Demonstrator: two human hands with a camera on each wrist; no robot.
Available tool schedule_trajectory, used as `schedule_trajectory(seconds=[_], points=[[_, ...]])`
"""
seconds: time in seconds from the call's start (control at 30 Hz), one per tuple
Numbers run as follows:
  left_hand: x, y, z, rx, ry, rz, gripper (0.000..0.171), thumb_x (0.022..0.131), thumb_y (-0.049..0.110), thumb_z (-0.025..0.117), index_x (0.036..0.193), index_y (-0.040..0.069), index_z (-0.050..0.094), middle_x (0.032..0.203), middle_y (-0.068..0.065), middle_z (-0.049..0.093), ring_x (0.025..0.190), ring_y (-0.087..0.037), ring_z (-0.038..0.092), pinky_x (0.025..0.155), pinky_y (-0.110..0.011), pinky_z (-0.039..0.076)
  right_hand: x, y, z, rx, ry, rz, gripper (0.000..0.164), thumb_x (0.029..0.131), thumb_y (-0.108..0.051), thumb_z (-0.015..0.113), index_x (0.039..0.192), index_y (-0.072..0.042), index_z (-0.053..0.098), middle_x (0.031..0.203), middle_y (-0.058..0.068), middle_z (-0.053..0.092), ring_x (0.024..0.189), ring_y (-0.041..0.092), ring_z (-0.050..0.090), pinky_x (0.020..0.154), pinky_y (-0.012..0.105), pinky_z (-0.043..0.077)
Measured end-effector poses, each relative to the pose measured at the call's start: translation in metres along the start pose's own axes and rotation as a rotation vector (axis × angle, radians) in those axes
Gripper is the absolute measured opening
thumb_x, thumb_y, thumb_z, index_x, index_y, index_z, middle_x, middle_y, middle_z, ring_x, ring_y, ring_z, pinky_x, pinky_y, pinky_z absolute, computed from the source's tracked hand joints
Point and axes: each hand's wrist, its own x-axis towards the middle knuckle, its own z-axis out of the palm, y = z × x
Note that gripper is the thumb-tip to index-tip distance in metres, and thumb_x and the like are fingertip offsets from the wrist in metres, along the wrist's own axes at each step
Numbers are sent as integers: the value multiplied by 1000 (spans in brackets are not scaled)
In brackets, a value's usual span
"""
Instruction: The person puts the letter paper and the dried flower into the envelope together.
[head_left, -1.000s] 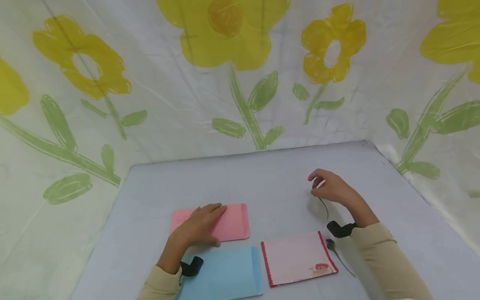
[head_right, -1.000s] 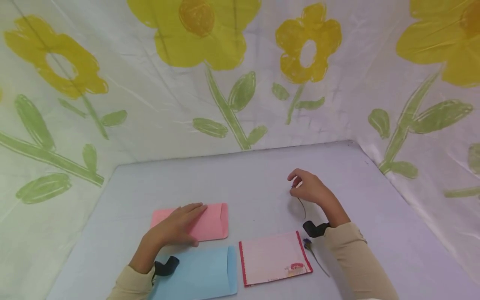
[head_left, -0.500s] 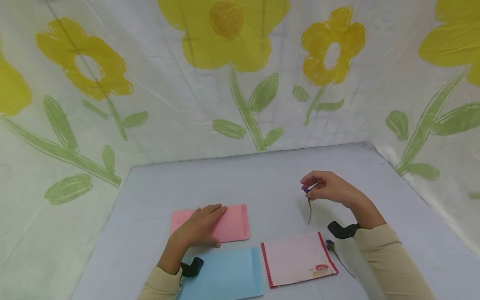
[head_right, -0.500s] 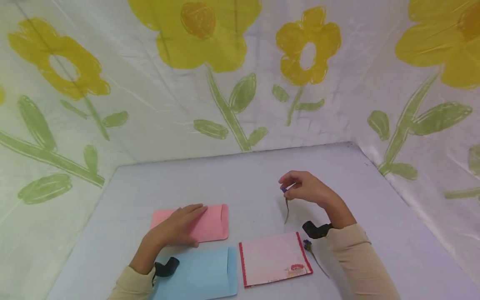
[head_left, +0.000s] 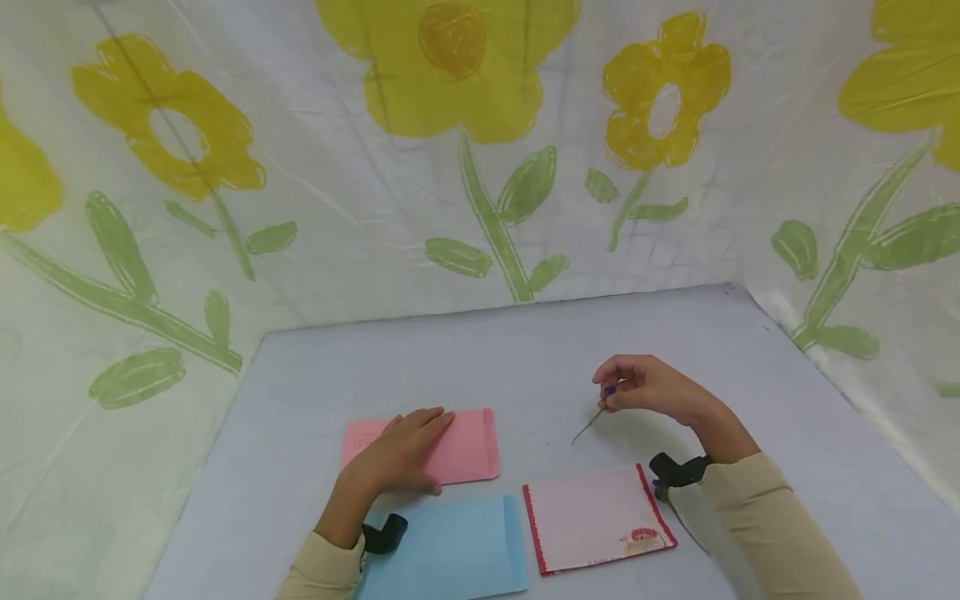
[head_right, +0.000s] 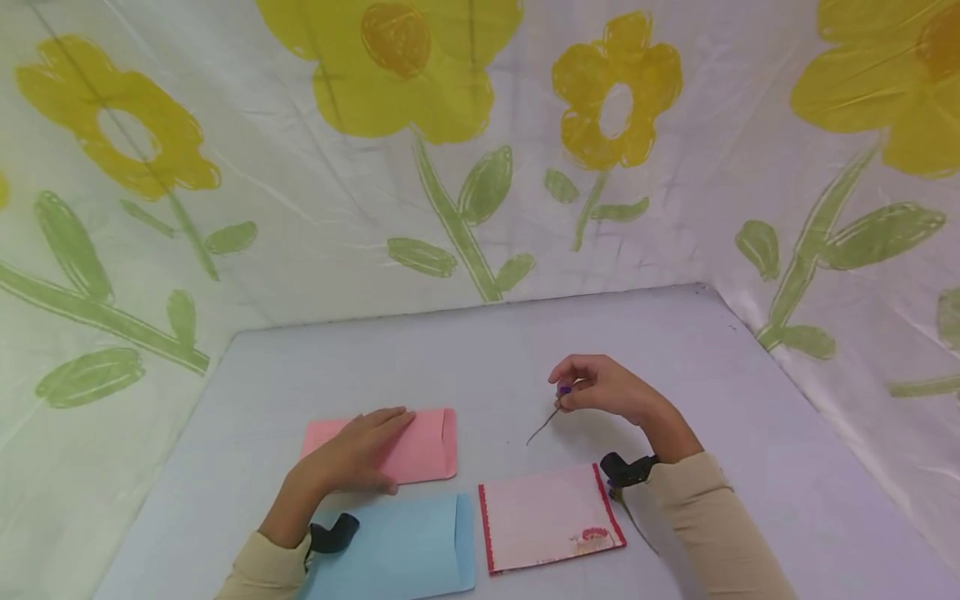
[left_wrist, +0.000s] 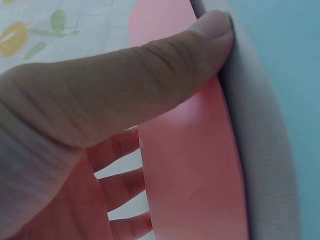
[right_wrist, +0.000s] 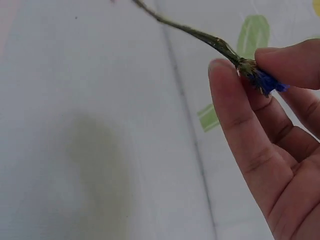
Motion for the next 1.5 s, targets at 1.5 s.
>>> schedule_trajectory(seconds=[1.5], points=[[0,2,-2,24,9,-14,92,73,25,92,151,7,44,152,-13,44,141,-34,37,115,-58,26,44,12,60,-142,16,78,9,93,-1,67,99,1,73,90,7,72,78,20,69,74,32,59]])
